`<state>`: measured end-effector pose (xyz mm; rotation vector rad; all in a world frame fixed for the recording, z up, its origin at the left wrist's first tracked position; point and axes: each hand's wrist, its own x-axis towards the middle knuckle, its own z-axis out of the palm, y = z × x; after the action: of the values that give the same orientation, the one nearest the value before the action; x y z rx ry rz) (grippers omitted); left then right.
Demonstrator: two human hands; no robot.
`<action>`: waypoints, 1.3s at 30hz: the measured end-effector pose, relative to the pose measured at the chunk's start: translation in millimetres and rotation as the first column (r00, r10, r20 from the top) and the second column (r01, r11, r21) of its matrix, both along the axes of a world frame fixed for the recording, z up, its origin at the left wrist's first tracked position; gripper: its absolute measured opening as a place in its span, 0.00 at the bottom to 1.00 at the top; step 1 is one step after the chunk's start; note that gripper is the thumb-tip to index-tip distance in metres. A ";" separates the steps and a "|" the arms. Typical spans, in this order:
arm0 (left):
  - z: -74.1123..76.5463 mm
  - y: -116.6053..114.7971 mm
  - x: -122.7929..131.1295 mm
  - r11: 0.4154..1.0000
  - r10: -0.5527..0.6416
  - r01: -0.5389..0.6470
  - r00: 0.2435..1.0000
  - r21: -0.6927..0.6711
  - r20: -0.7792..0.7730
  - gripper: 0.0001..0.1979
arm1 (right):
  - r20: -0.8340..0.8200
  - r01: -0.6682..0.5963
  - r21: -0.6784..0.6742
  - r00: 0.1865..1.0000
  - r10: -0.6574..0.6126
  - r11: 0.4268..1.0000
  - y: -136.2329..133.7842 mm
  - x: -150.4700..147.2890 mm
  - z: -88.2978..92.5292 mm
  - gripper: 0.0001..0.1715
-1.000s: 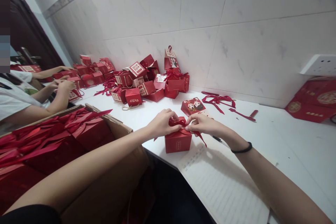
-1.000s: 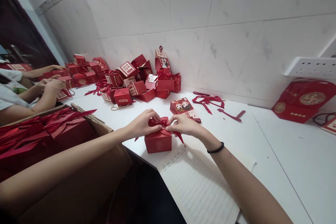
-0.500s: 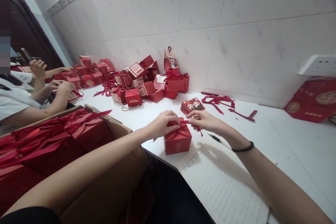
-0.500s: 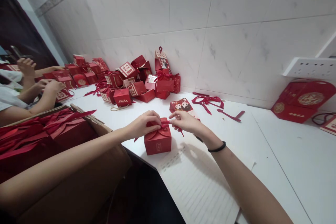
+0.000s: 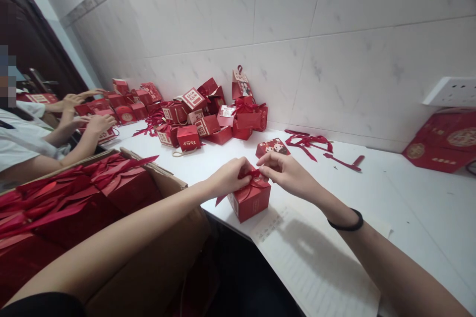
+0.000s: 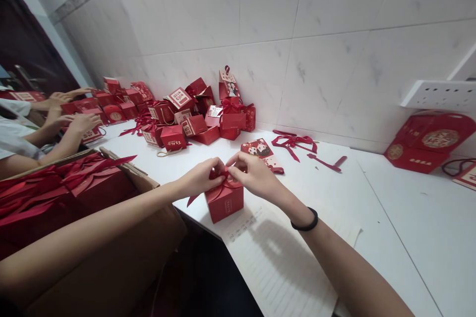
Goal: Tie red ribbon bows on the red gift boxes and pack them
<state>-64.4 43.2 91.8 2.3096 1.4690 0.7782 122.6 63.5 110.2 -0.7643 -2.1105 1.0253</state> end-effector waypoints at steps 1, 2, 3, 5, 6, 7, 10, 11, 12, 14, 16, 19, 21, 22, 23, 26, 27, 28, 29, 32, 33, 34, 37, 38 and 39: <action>0.6 -0.6 -0.6 1.000 -0.005 0.005 1.000 0.001 0.004 0.05 | 0.029 -0.021 -0.004 0.999 0.021 1.000 -2.1 0.6 1.4 0.05; 1.4 -1.2 -1.3 1.000 -0.017 0.017 1.000 -0.013 0.019 0.06 | 0.065 -0.041 -0.017 0.997 0.042 0.999 -3.8 1.5 2.8 0.05; 2.2 -1.6 -2.1 0.999 -0.029 0.031 0.998 -0.042 0.048 0.08 | 0.110 -0.060 -0.039 0.992 0.064 0.997 -4.9 2.9 4.1 0.04; 3.7 -1.4 -3.6 0.993 -0.034 0.047 0.993 -0.111 0.111 0.09 | 0.207 -0.087 -0.099 0.972 0.106 0.991 -5.2 6.5 6.4 0.03; 4.1 -0.8 -4.1 0.991 -0.020 0.036 0.992 -0.128 0.126 0.08 | 0.247 -0.095 -0.132 0.961 0.125 0.987 -4.2 8.5 7.2 0.02; 4.2 0.1 -4.3 0.992 -0.002 0.018 0.992 -0.128 0.123 0.07 | 0.276 -0.099 -0.170 0.950 0.144 0.980 -2.7 10.5 7.8 0.02; 2.6 3.6 -4.4 0.998 0.018 -0.015 0.998 -0.063 0.054 0.11 | 0.315 -0.091 -0.304 0.930 0.190 0.948 3.5 15.6 9.5 0.02; 1.7 4.6 -4.5 0.999 0.010 -0.008 0.999 -0.047 0.035 0.12 | 0.326 -0.092 -0.348 0.921 0.212 0.933 5.5 17.0 10.2 0.03; 0.8 5.4 -4.6 0.999 -0.006 0.007 1.000 -0.038 0.024 0.12 | 0.340 -0.094 -0.384 0.911 0.235 0.918 7.4 18.4 11.1 0.05; -1.0 6.3 -5.1 0.999 -0.038 0.039 0.999 -0.031 0.021 0.13 | 0.379 -0.095 -0.445 0.881 0.283 0.891 11.0 21.6 12.7 0.07; -2.3 6.9 -5.4 0.999 -0.041 0.042 0.999 -0.030 0.026 0.14 | 0.435 -0.087 -0.486 0.839 0.327 0.870 15.1 25.3 13.5 0.09; -3.2 7.4 -5.0 0.999 -0.021 0.022 1.000 -0.027 0.021 0.12 | 0.547 -0.069 -0.354 0.794 0.267 0.933 22.9 28.5 11.1 0.15; -3.2 7.5 -4.4 1.000 -0.019 0.020 1.000 -0.024 0.016 0.11 | 0.546 -0.001 -0.106 0.836 0.059 0.994 28.1 26.1 6.0 0.21; -3.0 7.4 -4.0 0.999 -0.021 0.021 1.000 -0.026 0.018 0.11 | 0.495 0.041 0.000 0.868 -0.036 0.999 30.3 23.2 2.4 0.22; -2.8 7.2 -3.8 0.999 -0.022 0.023 0.999 -0.031 0.024 0.10 | 0.427 0.072 0.068 0.899 -0.094 0.995 31.9 19.3 -1.9 0.23; -1.4 5.8 -3.5 0.998 -0.030 0.033 0.999 -0.055 0.043 0.11 | 0.278 0.040 0.065 0.959 -0.057 0.997 33.9 4.7 -16.8 0.20; -0.3 4.9 -3.9 0.997 -0.035 0.038 0.998 -0.062 0.048 0.11 | 0.251 0.024 0.033 0.967 -0.032 0.999 33.8 0.0 -21.8 0.20; 1.2 3.6 -4.5 0.998 -0.035 0.038 0.998 -0.059 0.055 0.11 | 0.222 0.025 -0.010 0.975 -0.022 1.000 33.6 -4.0 -26.6 0.20; 3.2 1.8 -5.5 0.999 -0.024 0.026 0.998 -0.044 0.059 0.11 | 0.186 0.040 -0.061 0.982 -0.028 0.997 33.3 -7.2 -30.8 0.19; 10.4 -7.4 -10.6 0.989 0.135 -0.137 0.990 0.063 0.038 0.11 | 0.062 0.086 -0.189 0.995 -0.075 0.978 33.0 -12.2 -39.7 0.19; 12.5 -11.6 -12.8 0.973 0.212 -0.212 0.977 0.086 0.010 0.12 | 0.041 0.096 -0.210 0.995 -0.089 0.973 33.1 -12.7 -41.2 0.19; 14.0 -15.9 -15.0 0.956 0.286 -0.283 0.958 0.077 -0.027 0.14 | 0.033 0.102 -0.220 0.995 -0.097 0.970 33.2 -12.9 -42.0 0.20; 13.8 -25.9 -20.2 0.919 0.372 -0.382 0.922 -0.102 -0.105 0.20 | 0.041 0.079 -0.252 0.997 -0.071 0.964 34.2 -12.6 -42.3 0.23; 12.4 -27.3 -21.0 0.912 0.365 -0.377 0.926 -0.160 -0.100 0.21 | 0.038 0.066 -0.265 0.998 -0.058 0.962 34.8 -12.4 -42.4 0.24; 10.7 -27.7 -21.4 0.912 0.351 -0.360 0.933 -0.196 -0.080 0.21 | 0.032 0.055 -0.280 0.998 -0.048 0.958 35.5 -12.4 -42.9 0.25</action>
<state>-85.8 15.5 102.5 1.9408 1.9247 0.6285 110.2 99.0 67.4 -0.9672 -1.9772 1.3109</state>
